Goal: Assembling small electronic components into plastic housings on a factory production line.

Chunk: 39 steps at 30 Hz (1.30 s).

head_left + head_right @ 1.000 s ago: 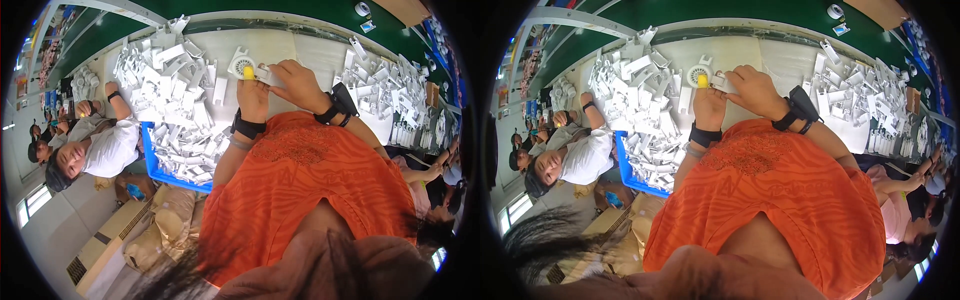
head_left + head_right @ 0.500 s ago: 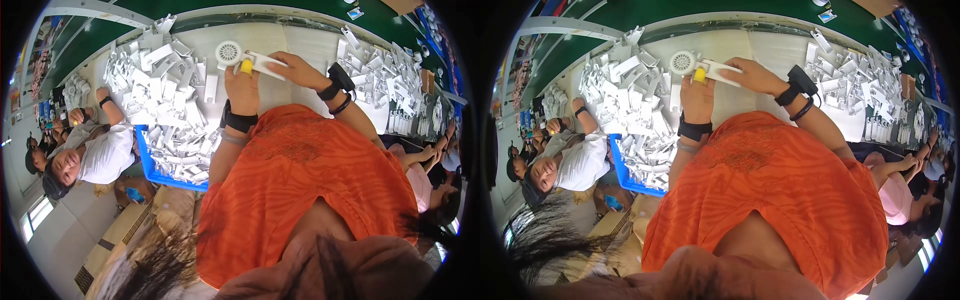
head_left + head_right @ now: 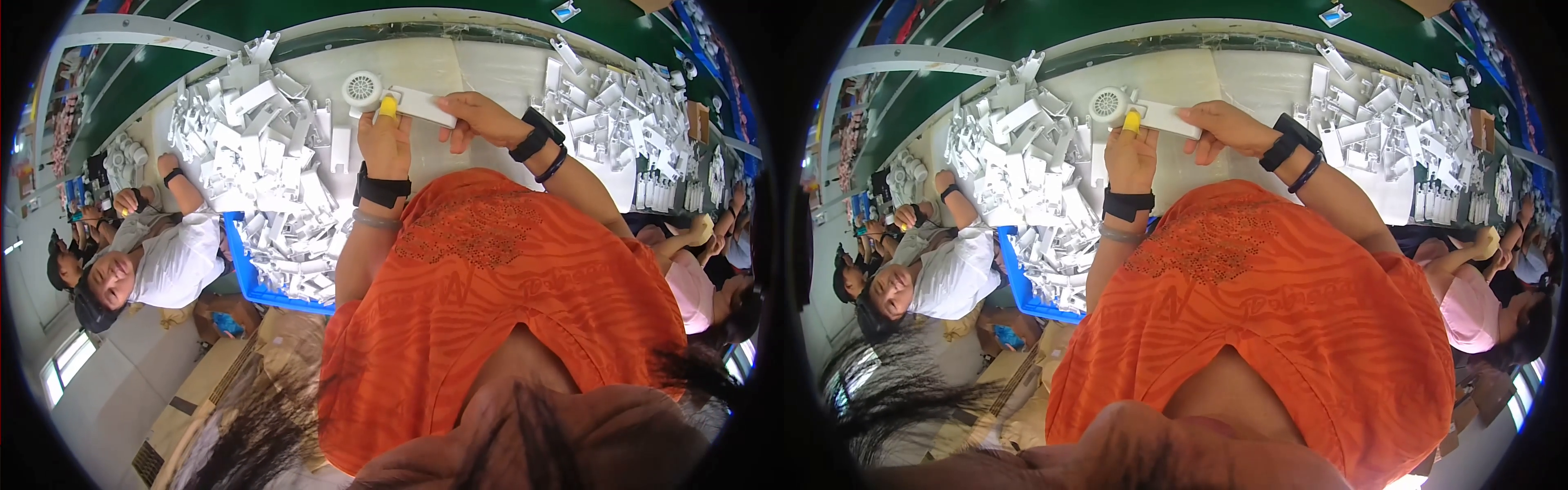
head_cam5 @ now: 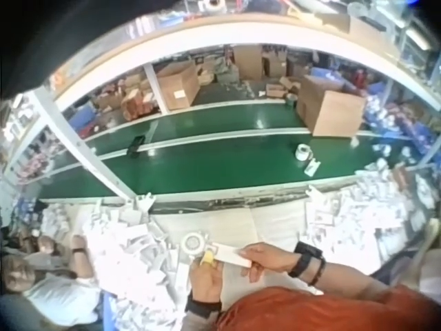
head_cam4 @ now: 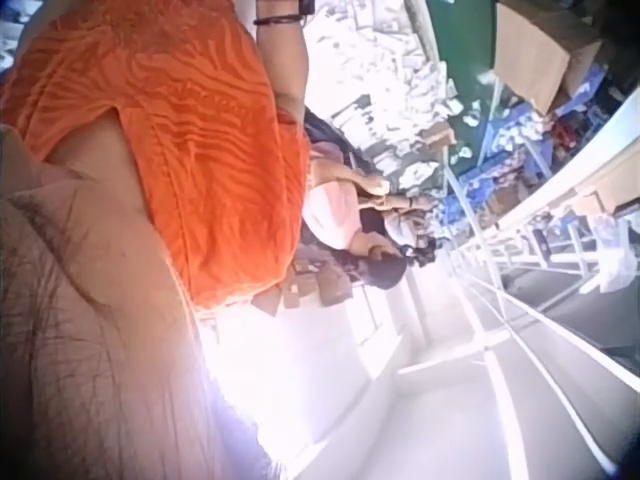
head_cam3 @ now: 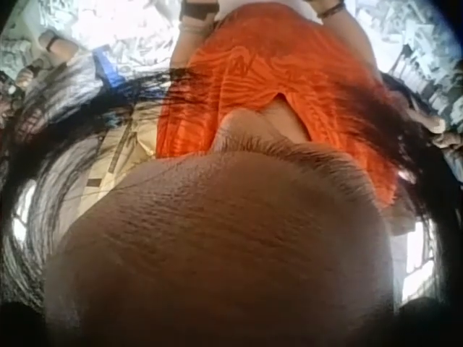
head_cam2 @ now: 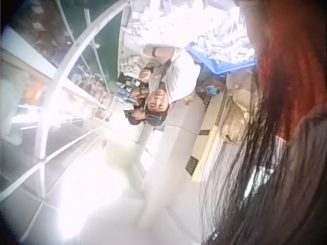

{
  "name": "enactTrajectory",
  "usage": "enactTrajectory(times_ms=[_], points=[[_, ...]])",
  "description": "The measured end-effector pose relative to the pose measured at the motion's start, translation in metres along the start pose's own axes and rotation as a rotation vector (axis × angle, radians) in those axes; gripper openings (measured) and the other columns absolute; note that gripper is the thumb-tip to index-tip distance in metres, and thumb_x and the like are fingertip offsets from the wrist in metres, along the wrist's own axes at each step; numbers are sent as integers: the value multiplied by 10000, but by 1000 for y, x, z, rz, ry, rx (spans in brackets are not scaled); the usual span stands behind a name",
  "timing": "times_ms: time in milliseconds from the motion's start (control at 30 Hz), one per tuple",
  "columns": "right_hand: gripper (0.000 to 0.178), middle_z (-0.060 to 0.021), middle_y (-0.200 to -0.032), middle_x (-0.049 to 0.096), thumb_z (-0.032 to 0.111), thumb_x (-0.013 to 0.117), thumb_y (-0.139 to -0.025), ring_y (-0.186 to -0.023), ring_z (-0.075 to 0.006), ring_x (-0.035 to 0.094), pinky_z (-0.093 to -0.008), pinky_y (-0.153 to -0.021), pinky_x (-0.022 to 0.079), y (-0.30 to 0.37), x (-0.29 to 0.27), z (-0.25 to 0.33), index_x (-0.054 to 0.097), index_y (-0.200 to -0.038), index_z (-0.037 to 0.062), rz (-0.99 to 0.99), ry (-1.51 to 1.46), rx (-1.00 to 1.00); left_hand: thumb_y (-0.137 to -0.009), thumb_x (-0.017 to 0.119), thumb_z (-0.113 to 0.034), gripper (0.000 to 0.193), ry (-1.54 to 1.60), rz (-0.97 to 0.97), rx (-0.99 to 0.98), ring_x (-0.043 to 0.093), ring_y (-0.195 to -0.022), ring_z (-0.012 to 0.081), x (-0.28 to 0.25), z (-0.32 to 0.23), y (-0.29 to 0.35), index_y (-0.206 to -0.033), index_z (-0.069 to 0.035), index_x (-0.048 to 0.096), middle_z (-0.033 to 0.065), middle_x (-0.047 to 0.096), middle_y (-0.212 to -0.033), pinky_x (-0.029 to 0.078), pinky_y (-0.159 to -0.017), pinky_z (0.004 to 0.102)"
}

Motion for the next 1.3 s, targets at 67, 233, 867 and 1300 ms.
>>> enactTrajectory(times_ms=[67,233,867,1300], points=[[395,-102,-840,673,397,518,-976,-610,-152,666,-252,-538,558,0,0,-3,557,-1077,17,-31,-37,5,-914,500,50,316,-14,-24,7,575,-1085,217,-3,1,-1,-1221,-13,458,111,551,-1170,497,-959,374],[368,-96,-889,645,266,648,-915,-712,-143,662,-266,-588,571,8,4,11,527,-1125,-11,-63,49,-80,-921,460,58,431,-34,110,71,519,-1192,238,17,-7,6,-1339,-16,385,122,508,-1270,448,-1024,380],[242,-68,-977,651,180,544,-977,-793,-114,666,-232,-693,521,22,-4,33,522,-1141,4,-41,52,-253,-939,516,-2,432,-211,379,143,519,-1213,269,77,-60,-16,-1352,-25,392,146,508,-1320,446,-1027,377],[210,-76,-919,657,111,603,-910,-810,-121,644,-272,-734,511,46,-104,-10,576,-1083,-4,-236,174,-259,-715,687,-49,509,-1553,37,866,616,-989,368,106,-131,-315,-1166,96,503,244,576,-1094,475,-870,391]])
Point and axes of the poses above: each hand's wrist, its own y-axis away from the middle knuckle, its own x-axis out of the palm, z = x × y, the point moved 10 cm from there along -y, towards the middle knuckle
